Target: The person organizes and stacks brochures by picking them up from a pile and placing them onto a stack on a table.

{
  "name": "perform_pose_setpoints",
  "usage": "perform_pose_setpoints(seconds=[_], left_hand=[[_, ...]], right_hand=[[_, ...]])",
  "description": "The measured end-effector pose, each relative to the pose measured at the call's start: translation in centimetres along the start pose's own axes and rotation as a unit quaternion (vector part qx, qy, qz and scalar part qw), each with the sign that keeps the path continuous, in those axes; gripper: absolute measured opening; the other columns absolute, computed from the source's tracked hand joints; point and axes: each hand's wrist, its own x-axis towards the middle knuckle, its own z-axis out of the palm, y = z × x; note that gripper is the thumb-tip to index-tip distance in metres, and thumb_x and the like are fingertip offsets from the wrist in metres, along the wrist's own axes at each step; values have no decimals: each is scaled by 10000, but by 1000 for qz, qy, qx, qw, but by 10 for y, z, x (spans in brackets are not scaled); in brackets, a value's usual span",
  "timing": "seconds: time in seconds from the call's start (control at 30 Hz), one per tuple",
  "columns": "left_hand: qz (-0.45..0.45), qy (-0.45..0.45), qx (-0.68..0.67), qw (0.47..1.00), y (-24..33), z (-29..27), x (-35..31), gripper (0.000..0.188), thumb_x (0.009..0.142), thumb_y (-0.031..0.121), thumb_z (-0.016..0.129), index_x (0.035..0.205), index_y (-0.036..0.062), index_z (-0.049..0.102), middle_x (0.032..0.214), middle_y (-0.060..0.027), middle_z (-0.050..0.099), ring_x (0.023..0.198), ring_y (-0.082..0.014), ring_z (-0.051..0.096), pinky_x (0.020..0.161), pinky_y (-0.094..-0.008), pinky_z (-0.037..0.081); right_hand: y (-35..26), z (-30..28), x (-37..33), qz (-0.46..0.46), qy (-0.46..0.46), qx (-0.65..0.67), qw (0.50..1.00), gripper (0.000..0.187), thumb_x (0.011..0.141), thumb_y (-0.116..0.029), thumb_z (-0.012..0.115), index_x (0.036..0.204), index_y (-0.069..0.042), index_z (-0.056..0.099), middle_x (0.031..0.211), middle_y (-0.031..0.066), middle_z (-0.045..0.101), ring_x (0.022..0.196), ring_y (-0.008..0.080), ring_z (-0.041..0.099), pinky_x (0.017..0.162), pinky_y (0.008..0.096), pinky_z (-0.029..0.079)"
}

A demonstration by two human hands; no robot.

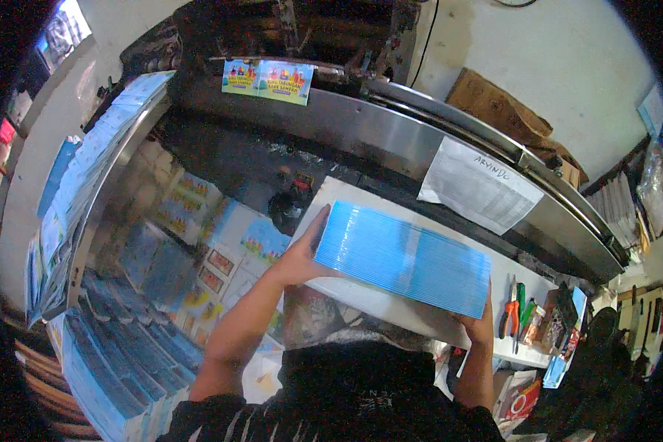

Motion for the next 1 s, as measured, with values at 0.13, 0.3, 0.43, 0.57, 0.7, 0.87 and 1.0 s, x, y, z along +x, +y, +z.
perform_pose_setpoints(seconds=[0.13,0.3,0.43,0.57,0.7,0.87,1.0], left_hand=[[28,23,85,996,-7,6,-7,1130,586,60,889,1516,50,248,1411,-145,478,1303,-247,453,1082,-356,374],[-3,55,117,992,16,29,-31,948,597,97,885,1412,34,406,1362,-126,516,1290,-241,475,1086,-366,374],[-11,76,184,980,30,62,-66,919,632,142,874,1414,29,404,1363,-134,514,1289,-244,476,1093,-371,364],[9,68,94,993,14,88,-89,940,659,169,864,1445,35,367,1406,-145,474,1331,-258,436,1115,-371,332],[12,26,35,999,-5,100,-106,1094,665,186,873,1529,44,218,1504,-160,377,1401,-264,348,1140,-377,286],[-12,-5,-58,998,-19,125,-123,1317,623,257,912,1555,47,5,1555,-183,289,1434,-251,281,1147,-379,253],[-43,-46,-30,998,-10,135,-135,1454,572,340,937,1534,21,-105,1573,-203,219,1447,-266,240,1158,-404,221]], right_hand=[[-20,5,0,-31,-4,-35,999,1083,630,-243,901,1503,-55,289,1384,100,496,1245,237,503,1056,381,402],[-15,-7,-28,-104,39,-50,993,923,610,-134,856,1417,-43,416,1278,69,562,1151,198,556,997,333,445],[-24,-31,-66,-119,39,-71,990,940,617,-206,884,1415,-35,417,1292,75,559,1157,203,553,998,342,442],[-24,-51,-92,-66,36,-108,991,1032,625,-259,900,1468,-32,349,1347,96,527,1216,220,517,1028,358,415],[5,-70,-113,-30,47,-145,988,986,678,-266,857,1479,-22,336,1388,110,495,1241,227,491,1045,373,394],[57,-98,-138,32,40,-152,987,683,819,-344,756,1327,28,490,1258,123,574,1135,236,539,986,376,431],[74,-117,-158,72,61,-161,982,663,809,-350,753,1300,22,508,1231,127,588,1120,242,553,981,385,436]])
